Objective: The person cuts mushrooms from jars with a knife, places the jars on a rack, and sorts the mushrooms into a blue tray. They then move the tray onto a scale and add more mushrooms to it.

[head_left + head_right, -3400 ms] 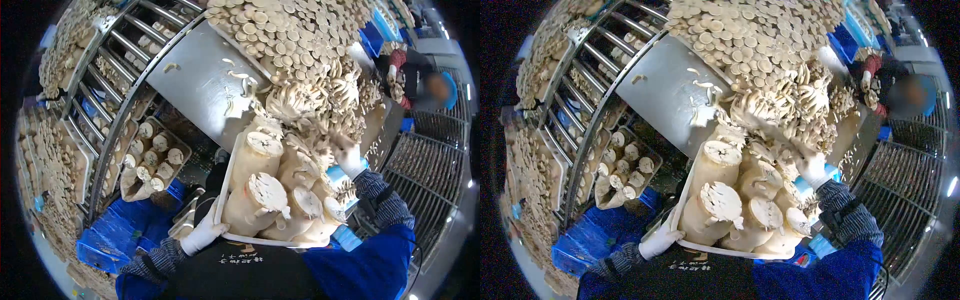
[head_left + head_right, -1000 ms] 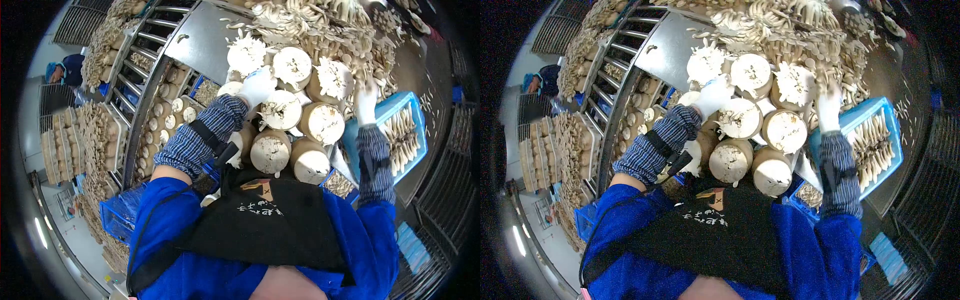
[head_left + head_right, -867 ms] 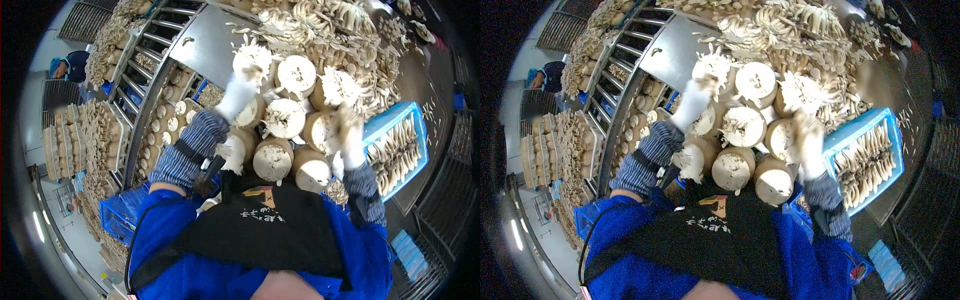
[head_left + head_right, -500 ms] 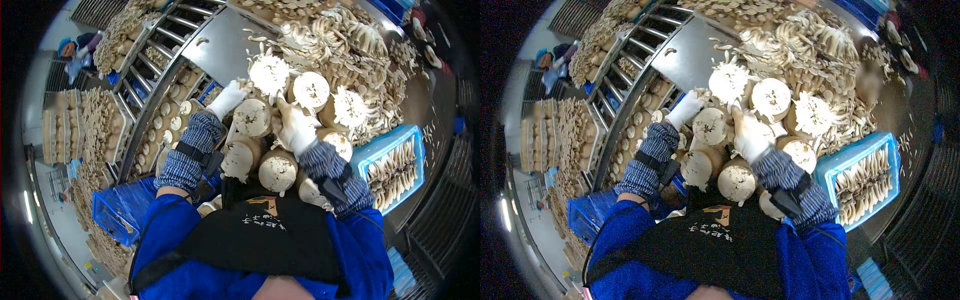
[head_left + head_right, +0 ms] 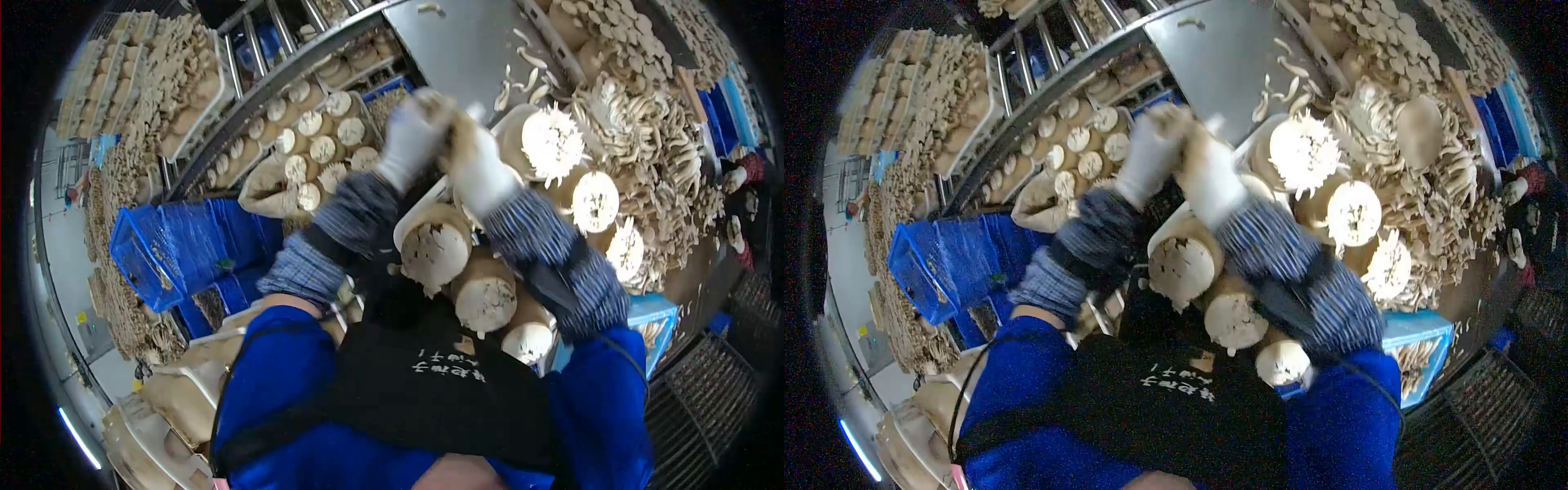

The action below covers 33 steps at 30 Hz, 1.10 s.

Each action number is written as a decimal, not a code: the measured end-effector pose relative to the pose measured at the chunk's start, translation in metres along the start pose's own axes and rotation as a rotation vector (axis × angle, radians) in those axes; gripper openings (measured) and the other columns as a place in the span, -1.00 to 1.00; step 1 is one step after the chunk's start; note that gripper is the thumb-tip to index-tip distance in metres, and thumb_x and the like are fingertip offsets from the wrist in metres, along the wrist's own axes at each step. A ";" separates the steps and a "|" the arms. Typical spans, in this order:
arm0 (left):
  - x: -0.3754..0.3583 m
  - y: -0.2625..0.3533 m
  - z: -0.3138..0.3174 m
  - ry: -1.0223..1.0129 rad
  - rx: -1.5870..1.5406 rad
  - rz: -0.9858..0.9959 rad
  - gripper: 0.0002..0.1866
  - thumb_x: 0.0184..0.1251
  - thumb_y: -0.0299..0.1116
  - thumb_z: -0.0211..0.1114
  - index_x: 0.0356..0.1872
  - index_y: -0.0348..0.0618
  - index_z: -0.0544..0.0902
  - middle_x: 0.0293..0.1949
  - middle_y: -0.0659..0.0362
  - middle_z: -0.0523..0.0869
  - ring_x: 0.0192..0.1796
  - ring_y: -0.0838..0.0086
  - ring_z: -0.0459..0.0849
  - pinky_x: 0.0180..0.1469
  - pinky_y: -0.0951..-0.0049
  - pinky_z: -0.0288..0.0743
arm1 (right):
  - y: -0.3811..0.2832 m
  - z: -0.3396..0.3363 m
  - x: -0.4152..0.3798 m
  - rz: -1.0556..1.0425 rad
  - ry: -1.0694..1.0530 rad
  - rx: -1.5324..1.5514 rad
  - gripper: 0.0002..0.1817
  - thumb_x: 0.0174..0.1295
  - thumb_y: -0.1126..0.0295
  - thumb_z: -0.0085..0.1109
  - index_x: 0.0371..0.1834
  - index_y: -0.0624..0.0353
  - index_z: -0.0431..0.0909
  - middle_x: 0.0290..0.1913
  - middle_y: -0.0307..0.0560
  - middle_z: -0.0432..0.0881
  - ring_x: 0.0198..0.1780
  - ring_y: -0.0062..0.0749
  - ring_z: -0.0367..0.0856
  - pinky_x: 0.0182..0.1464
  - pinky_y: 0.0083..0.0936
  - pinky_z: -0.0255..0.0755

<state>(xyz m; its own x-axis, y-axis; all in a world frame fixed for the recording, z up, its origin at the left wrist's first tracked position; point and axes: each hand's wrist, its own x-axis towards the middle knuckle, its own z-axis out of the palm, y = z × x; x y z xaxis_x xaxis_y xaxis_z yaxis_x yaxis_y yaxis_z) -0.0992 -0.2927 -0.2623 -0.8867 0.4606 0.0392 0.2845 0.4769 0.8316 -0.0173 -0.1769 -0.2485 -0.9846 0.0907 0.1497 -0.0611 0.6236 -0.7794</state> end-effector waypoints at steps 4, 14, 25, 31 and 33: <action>0.031 -0.056 -0.089 -0.031 -0.160 -0.464 -0.04 0.17 0.21 0.40 0.30 -0.45 0.30 0.11 -0.10 0.62 0.13 0.25 0.60 0.10 0.24 0.52 | 0.050 0.102 0.118 0.538 -0.326 0.977 -0.49 0.39 0.10 0.06 0.20 0.30 0.42 0.02 0.04 0.56 0.02 -0.12 0.54 0.07 -0.21 0.55; -0.166 -0.039 -0.045 -0.949 -0.440 -0.753 -0.23 0.28 0.07 0.39 0.31 -0.29 0.39 0.17 0.08 0.60 0.16 0.48 0.54 0.13 0.31 0.47 | 0.012 -0.093 -0.095 -0.024 0.149 0.118 -0.58 0.40 0.40 0.08 0.25 0.41 0.44 0.20 0.26 0.55 0.18 -0.07 0.58 0.29 -0.36 0.41; -0.230 -0.010 0.022 -0.973 -0.792 -1.151 -0.64 0.45 -0.04 0.22 0.17 0.12 0.51 0.05 0.38 0.63 -0.15 0.52 0.62 -0.30 0.57 0.46 | 0.040 -0.068 -0.209 -0.240 0.013 -0.660 -0.66 0.13 0.36 0.12 -0.01 0.15 0.63 0.16 0.04 0.54 0.29 0.03 0.43 0.36 0.07 0.22; -0.248 0.009 0.039 -0.684 -1.010 -1.215 -0.79 0.26 -0.06 0.21 -0.31 0.08 0.57 -0.45 0.30 0.60 -0.40 0.43 0.59 -0.47 0.53 0.39 | 0.037 -0.070 -0.186 -0.387 0.084 -0.585 -0.74 0.00 0.36 0.31 -0.23 0.15 0.58 -0.10 0.07 0.59 0.07 0.04 0.52 0.23 -0.03 0.33; -0.238 0.031 0.019 -0.866 -1.049 -1.178 -0.86 0.41 -0.12 0.16 -0.25 0.11 0.56 -0.40 0.34 0.59 -0.31 0.46 0.60 -0.23 0.42 0.49 | 0.011 -0.082 -0.192 -0.325 0.131 -0.483 -0.71 0.05 0.43 0.35 -0.16 0.26 0.57 -0.06 0.14 0.59 0.09 0.06 0.52 0.26 -0.03 0.32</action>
<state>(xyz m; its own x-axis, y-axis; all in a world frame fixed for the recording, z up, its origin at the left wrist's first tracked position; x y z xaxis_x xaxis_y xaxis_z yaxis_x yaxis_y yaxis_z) 0.1278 -0.3734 -0.2570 0.0894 0.6487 -0.7558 -0.9203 0.3439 0.1864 0.1843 -0.1235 -0.2360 -0.8976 -0.0875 0.4320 -0.2437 0.9152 -0.3210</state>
